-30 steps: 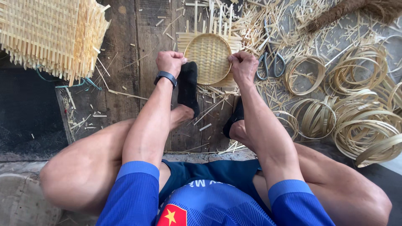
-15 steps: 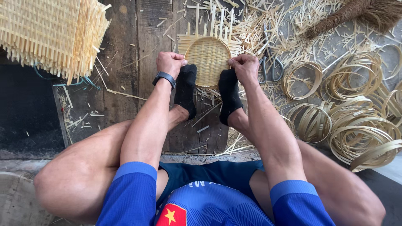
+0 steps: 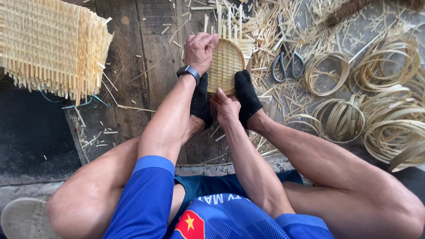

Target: The person sits on the floor and weaves small round bamboo baskets. They place a woven bamboo mat over a wooden mold, trim the edges with shears, and wrap a bamboo strip around the rim to secure it. The finished baskets are stacked nearby.

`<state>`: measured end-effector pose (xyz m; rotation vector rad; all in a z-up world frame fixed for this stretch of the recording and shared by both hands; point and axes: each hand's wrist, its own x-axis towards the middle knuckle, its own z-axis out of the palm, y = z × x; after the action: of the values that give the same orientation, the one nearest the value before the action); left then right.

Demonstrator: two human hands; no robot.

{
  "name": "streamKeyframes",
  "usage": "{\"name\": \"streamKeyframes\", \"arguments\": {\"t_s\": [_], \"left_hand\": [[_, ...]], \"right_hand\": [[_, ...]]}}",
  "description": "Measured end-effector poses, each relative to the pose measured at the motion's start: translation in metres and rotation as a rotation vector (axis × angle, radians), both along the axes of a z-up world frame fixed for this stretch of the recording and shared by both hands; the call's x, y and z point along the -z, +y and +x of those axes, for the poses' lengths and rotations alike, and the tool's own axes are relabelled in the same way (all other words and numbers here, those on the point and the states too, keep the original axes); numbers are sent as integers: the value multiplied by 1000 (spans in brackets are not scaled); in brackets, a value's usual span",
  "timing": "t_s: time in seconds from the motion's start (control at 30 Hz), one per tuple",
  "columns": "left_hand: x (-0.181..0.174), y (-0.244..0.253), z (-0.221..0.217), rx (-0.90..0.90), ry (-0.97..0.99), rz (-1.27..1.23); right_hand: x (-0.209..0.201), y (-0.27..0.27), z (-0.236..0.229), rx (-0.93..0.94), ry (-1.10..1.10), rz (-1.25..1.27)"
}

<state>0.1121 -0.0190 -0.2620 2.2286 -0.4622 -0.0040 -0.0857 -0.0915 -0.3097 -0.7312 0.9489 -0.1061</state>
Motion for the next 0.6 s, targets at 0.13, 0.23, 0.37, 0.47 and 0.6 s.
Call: {"name": "streamKeyframes", "arguments": {"t_s": [0.13,0.23,0.37,0.47,0.6], "left_hand": [[-1,-2,0,-45,-9,-61],[-2,-1,-3,-54,-26,-52],[1,-3,0,-65,-74,-74],[0,-5,2,-58,-71,-41],[6,-2,7,-11,5,-34]], "right_hand": [[1,2,-2,31,-86,-22],[-18,-1,1,-13,-170,16],[-55,-8,6,-237,200,-118],[-73,-13,17,-395,427,-271],[-60,-10,23,-397,404,-294]]}}
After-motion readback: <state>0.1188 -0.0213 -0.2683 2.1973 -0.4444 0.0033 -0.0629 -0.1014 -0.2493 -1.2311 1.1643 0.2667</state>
